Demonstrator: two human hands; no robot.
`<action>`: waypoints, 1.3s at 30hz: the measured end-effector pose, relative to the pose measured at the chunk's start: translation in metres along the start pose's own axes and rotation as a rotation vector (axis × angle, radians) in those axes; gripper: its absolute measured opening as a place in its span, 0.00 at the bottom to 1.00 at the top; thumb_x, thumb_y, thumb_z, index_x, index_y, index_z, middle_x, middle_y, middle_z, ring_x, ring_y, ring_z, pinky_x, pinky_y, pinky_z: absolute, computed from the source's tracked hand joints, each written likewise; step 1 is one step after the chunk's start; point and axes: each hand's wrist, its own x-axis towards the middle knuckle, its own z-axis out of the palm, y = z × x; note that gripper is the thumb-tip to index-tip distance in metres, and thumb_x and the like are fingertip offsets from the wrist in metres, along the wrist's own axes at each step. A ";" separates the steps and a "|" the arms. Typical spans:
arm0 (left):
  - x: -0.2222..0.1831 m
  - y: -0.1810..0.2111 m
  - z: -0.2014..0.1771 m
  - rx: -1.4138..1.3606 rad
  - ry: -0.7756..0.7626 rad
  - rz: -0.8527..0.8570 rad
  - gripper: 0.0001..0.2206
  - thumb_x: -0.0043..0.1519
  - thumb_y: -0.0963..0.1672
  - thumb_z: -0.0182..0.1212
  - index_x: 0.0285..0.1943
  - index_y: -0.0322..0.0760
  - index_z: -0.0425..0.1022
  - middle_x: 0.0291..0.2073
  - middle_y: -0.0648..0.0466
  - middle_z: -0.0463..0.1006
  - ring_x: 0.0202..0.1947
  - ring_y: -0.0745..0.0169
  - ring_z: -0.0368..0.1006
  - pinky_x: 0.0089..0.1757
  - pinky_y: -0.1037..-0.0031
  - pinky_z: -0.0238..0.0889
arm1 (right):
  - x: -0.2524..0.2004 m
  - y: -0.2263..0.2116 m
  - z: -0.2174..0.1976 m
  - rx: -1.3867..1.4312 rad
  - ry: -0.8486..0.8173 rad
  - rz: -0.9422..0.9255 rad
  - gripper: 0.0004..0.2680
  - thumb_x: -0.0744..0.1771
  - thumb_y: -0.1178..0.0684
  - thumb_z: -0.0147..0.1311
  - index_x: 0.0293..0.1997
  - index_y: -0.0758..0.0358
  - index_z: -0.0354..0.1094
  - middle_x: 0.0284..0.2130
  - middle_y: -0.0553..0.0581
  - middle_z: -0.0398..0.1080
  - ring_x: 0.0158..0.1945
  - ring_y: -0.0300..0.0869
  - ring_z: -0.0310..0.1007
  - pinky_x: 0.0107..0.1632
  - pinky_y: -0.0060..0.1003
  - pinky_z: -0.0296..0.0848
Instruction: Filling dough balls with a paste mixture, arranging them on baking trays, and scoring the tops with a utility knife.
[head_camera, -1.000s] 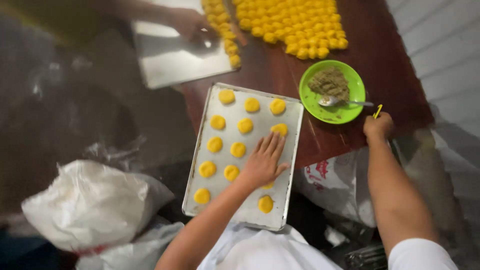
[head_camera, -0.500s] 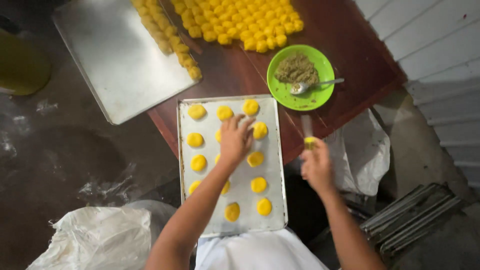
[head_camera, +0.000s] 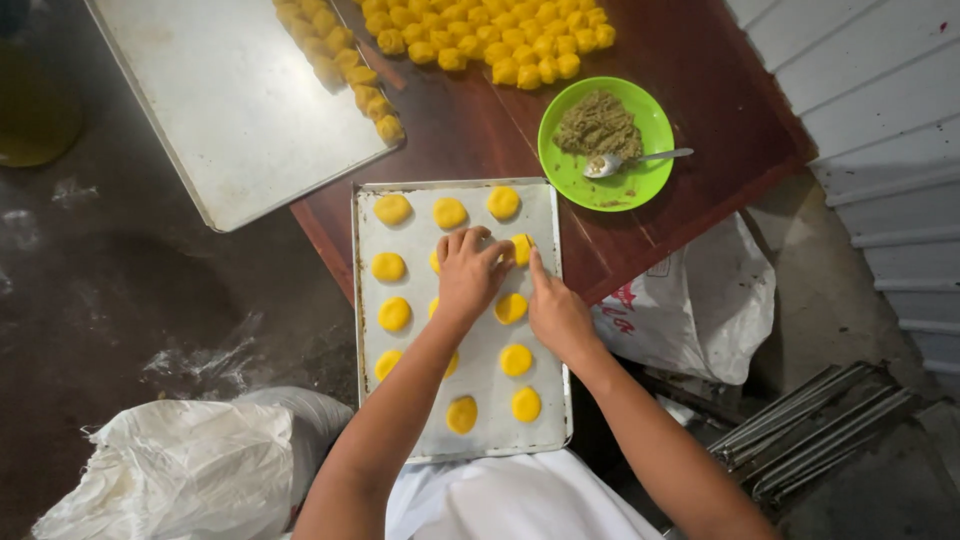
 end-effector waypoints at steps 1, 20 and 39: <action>-0.001 0.000 0.001 0.008 0.006 0.000 0.09 0.57 0.55 0.68 0.44 0.66 0.79 0.47 0.60 0.73 0.54 0.55 0.68 0.54 0.59 0.56 | 0.002 -0.003 -0.003 0.010 -0.019 0.012 0.27 0.66 0.60 0.45 0.78 0.58 0.46 0.38 0.72 0.73 0.36 0.66 0.79 0.37 0.60 0.79; -0.002 -0.005 0.002 0.018 -0.029 -0.055 0.09 0.55 0.54 0.69 0.44 0.64 0.81 0.46 0.59 0.75 0.55 0.52 0.68 0.55 0.57 0.56 | -0.033 -0.013 -0.022 0.066 -0.231 0.055 0.25 0.66 0.58 0.42 0.76 0.59 0.49 0.39 0.74 0.74 0.40 0.69 0.79 0.39 0.61 0.78; 0.040 -0.022 0.018 0.043 0.106 -0.090 0.15 0.57 0.51 0.67 0.54 0.61 0.79 0.46 0.56 0.75 0.51 0.52 0.70 0.54 0.55 0.58 | 0.054 0.007 -0.026 0.116 0.263 -0.066 0.22 0.66 0.59 0.48 0.72 0.58 0.60 0.40 0.68 0.71 0.44 0.63 0.76 0.42 0.54 0.78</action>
